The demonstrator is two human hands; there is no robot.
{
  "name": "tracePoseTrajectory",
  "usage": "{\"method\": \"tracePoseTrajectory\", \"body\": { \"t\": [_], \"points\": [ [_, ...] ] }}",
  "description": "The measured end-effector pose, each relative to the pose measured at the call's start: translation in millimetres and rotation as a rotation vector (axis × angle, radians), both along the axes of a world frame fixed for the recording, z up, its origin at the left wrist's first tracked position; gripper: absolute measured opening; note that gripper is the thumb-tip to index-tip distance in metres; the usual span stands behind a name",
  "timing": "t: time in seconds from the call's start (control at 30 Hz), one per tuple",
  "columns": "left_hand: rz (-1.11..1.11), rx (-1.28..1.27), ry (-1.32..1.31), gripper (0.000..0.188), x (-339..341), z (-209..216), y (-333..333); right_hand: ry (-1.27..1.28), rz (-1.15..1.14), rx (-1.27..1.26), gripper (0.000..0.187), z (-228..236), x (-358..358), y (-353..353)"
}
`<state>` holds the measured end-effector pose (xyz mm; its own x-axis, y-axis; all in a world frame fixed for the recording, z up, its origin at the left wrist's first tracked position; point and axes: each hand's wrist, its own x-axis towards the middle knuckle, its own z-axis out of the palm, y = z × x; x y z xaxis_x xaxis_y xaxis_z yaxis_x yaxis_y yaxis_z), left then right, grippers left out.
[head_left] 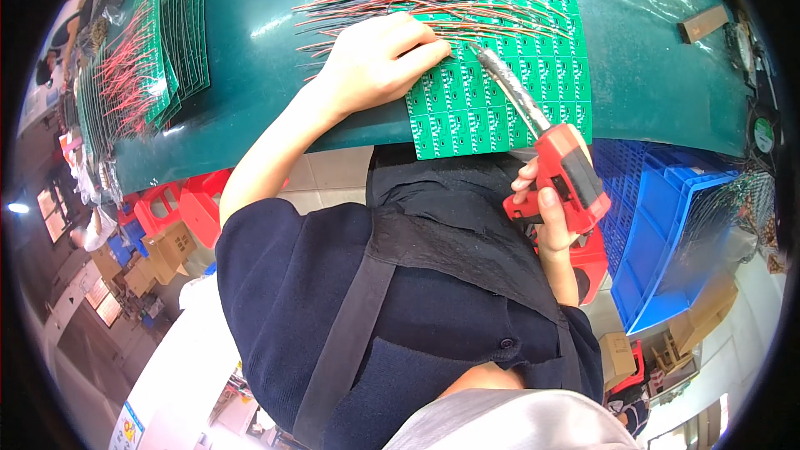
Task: Assembling electronic components by manually inserting and securing wires onto circuit boards using a handheld assembly tool.
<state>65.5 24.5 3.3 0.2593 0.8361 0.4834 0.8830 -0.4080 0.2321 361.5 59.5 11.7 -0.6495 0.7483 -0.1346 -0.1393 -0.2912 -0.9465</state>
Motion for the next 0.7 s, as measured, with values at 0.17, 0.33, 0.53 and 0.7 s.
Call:
{"method": "tracePoseTrajectory", "body": {
  "t": [0.17, 0.33, 0.53, 0.7],
  "points": [
    [0.002, -0.003, -0.003, 0.026, 0.0, 1.0, -0.6, -0.099, -0.091, -0.019, 0.053, 11.3, -3.5, 1.0],
    [0.000, -0.004, 0.005, 0.025, 1.4, 1.9, 0.7, -0.088, -0.117, -0.021, 0.052, 10.7, -4.6, -0.7],
    [0.029, -0.002, 0.043, 0.022, 2.4, 0.8, -0.5, -0.082, -0.130, -0.008, 0.050, 12.4, -5.8, 0.8],
    [0.005, 0.069, 0.065, 0.024, 4.4, 8.3, 1.4, -0.075, -0.140, 0.013, 0.050, 11.8, -3.2, 2.4]
  ]
}}
